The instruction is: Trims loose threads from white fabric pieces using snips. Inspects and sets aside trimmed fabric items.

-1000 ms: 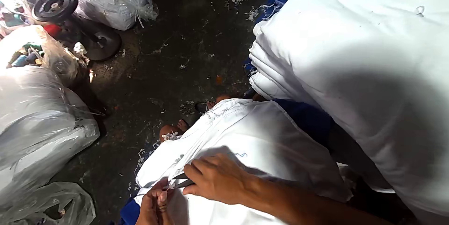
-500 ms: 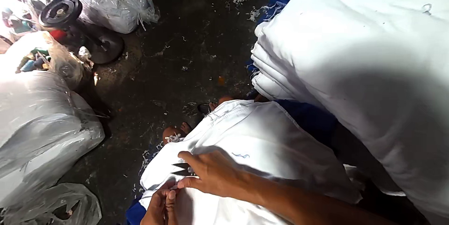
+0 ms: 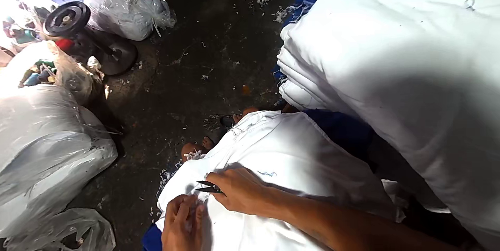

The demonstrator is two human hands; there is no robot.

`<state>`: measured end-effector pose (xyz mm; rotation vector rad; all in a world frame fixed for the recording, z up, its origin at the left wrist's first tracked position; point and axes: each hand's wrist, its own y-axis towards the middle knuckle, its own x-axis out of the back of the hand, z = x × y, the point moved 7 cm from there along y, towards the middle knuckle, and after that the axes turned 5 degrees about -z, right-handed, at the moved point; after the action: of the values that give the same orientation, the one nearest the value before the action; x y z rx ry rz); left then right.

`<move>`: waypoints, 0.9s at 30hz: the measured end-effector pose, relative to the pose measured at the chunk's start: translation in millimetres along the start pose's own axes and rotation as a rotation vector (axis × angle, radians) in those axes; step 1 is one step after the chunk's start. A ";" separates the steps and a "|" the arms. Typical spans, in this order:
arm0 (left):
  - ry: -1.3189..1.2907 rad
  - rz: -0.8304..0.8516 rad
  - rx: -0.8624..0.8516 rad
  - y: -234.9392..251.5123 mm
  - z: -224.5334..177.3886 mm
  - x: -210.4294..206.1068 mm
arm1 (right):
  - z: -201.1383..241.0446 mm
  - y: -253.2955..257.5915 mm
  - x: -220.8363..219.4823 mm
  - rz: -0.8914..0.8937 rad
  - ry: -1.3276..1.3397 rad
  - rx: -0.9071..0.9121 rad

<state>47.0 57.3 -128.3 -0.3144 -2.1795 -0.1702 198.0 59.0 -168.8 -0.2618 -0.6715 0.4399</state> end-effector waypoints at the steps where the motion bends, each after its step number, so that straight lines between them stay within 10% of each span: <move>1: -0.007 -0.058 -0.006 -1.0 1.0 -4.2 | -0.3 -0.5 -1.1 0.002 0.001 0.002; 27: -0.230 -0.089 0.124 -21.2 13.0 5.2 | 21.6 -20.8 -2.5 -0.251 -0.305 0.284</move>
<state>27.9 40.9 -131.8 -0.1733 -2.4218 -0.0488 188.6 41.6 -146.2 0.1613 -0.9166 0.3312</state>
